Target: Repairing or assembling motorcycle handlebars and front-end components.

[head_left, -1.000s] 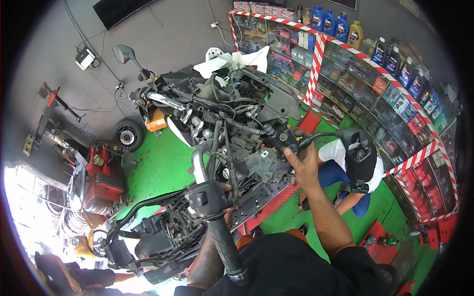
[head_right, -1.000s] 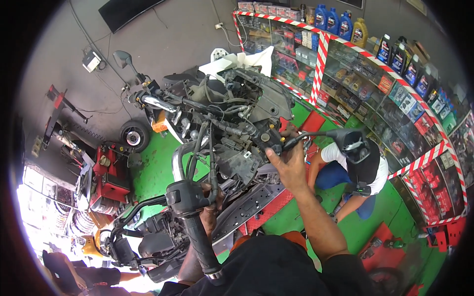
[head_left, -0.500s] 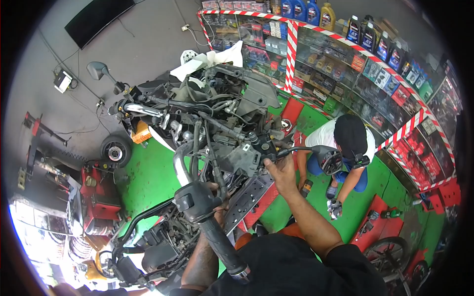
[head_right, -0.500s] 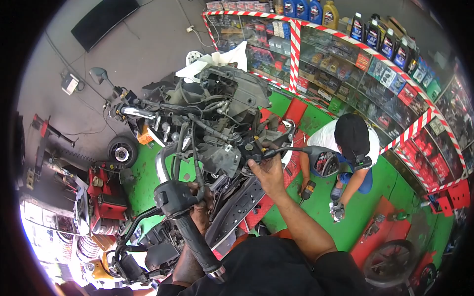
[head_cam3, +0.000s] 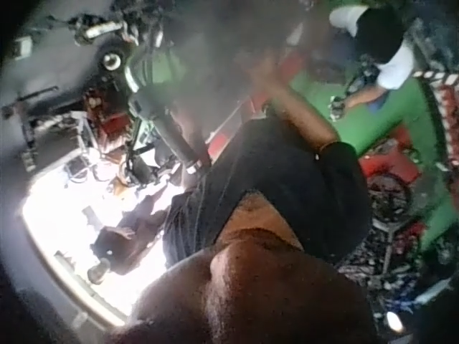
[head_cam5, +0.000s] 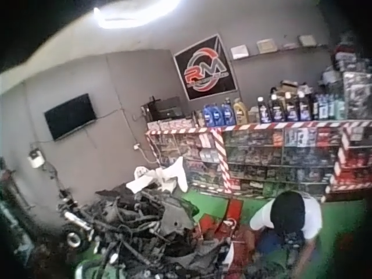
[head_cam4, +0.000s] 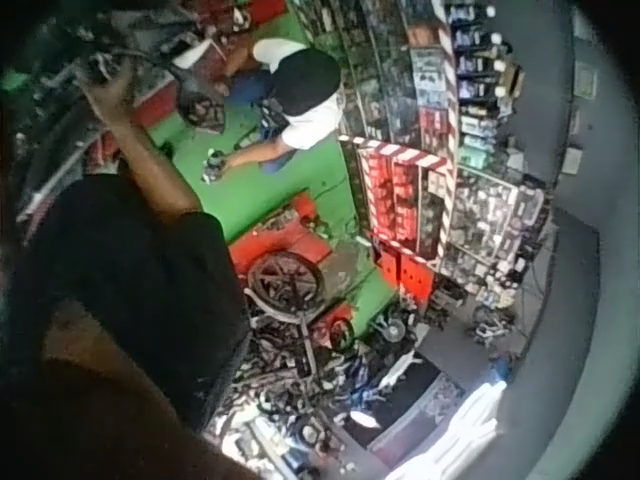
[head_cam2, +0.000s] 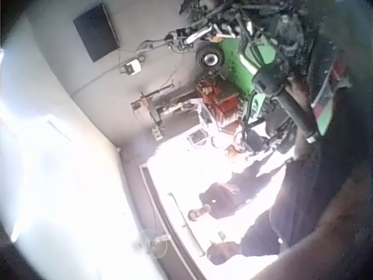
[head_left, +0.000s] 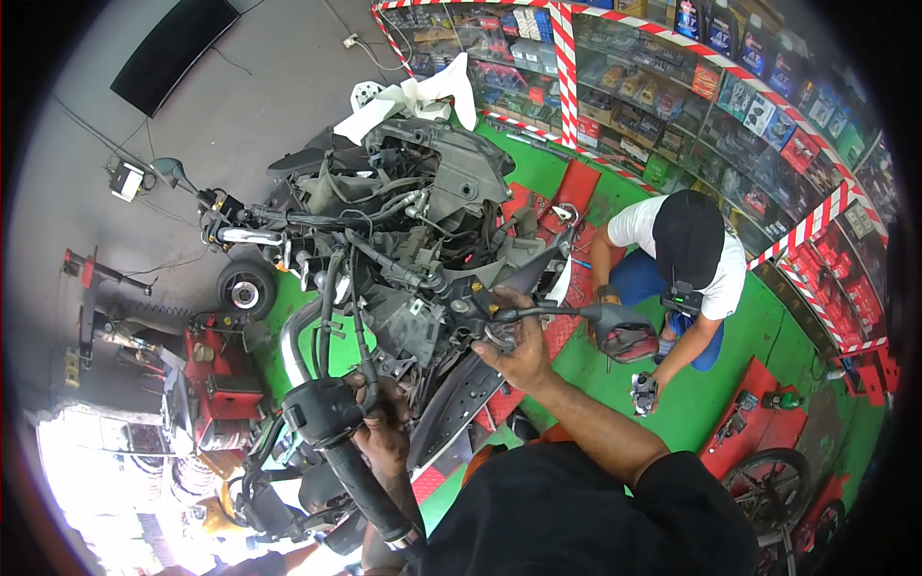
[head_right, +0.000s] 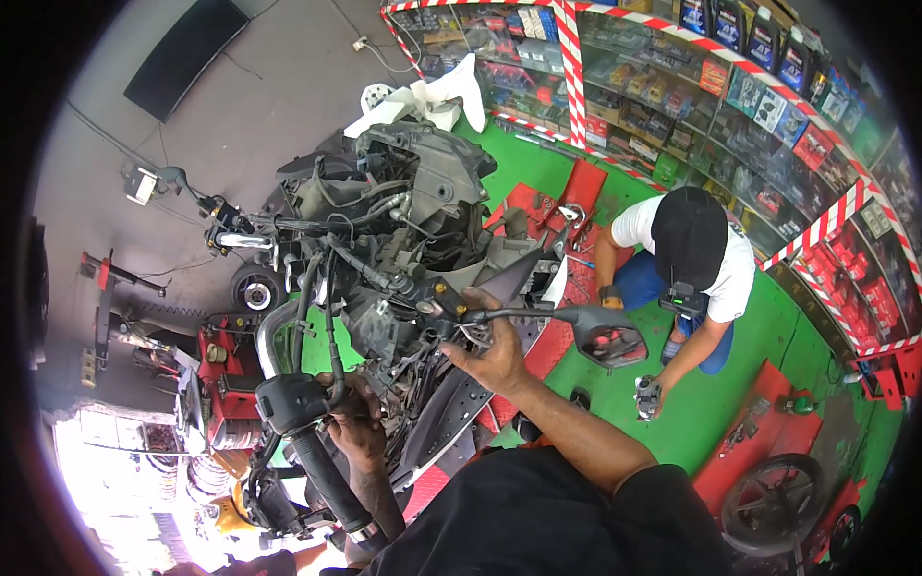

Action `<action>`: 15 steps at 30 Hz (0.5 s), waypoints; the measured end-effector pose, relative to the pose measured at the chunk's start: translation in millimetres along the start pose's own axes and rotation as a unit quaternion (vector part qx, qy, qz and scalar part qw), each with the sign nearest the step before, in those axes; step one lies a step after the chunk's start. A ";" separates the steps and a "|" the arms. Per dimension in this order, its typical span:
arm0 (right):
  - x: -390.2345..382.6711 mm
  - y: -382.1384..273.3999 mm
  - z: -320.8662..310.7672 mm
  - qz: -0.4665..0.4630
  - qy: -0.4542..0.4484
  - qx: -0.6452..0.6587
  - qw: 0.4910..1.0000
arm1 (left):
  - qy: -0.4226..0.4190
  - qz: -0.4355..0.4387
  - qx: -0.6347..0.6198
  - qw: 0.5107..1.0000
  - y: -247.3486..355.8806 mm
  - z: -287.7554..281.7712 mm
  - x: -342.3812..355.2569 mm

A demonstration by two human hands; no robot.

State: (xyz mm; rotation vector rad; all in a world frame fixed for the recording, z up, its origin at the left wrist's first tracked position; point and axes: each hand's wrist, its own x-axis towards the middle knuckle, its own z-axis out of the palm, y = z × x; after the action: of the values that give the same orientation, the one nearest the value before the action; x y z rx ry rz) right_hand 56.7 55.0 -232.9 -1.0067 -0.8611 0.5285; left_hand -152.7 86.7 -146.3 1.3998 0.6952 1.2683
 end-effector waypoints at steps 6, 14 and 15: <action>-8.6 -3.5 -3.7 -0.105 -0.069 -0.035 0.991 | 0.036 0.020 -0.007 0.999 -4.5 7.3 -2.6; -17.7 1.4 -3.0 0.111 0.000 0.236 0.965 | 0.077 0.018 -0.001 0.997 0.8 20.7 -9.7; -13.4 4.7 -6.3 0.146 -0.006 0.243 0.959 | 0.084 0.014 -0.008 0.996 2.3 21.8 -9.7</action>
State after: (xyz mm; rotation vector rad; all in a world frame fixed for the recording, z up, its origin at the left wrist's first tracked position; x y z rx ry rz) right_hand 54.3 44.2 -243.7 -0.6763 -0.5515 0.9487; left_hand -135.4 70.4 -144.2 1.3044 0.7789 1.4226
